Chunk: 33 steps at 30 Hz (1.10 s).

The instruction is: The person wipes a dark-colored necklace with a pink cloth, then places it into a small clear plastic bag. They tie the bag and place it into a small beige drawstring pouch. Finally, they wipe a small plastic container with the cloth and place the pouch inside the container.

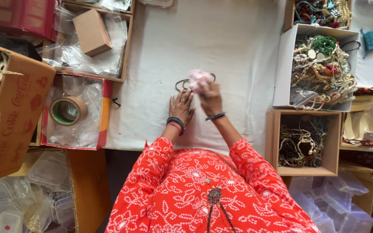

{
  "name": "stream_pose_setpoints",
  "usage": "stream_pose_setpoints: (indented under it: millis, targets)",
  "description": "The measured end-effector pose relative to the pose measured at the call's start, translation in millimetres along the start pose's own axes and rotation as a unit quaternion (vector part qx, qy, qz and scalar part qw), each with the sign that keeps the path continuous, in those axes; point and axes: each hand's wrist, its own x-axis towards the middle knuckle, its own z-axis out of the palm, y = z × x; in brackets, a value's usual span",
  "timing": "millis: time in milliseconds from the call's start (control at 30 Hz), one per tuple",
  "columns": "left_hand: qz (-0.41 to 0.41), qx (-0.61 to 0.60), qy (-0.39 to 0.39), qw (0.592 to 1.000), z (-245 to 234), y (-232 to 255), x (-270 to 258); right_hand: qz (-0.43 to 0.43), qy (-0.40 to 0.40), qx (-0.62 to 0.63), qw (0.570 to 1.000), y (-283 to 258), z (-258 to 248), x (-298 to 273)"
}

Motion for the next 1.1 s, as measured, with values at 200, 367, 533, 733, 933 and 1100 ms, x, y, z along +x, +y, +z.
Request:
stream_pose_setpoints:
  millis: [200,367,533,733,933,1100]
  targets:
    - [0.0,0.004,-0.015,1.0,0,-11,-12,-0.135,-0.068,-0.114,0.982,40,20,11]
    - [-0.001,0.012,-0.02,1.0,-26,-1,-7,0.113,0.063,0.073,0.989,115,8,32]
    - [0.0,-0.031,0.025,0.999,-38,22,13,0.118,-0.06,0.123,0.983,82,8,4]
    - [0.027,0.024,-0.029,0.999,-31,22,32,0.237,0.11,0.38,0.887,92,-2,-11]
    - [0.027,0.043,-0.032,0.998,-19,12,18,-0.068,0.029,-0.042,0.996,21,3,-14]
    - [0.034,0.056,-0.015,0.998,-30,12,17,-0.077,-0.025,-0.194,0.978,116,6,24]
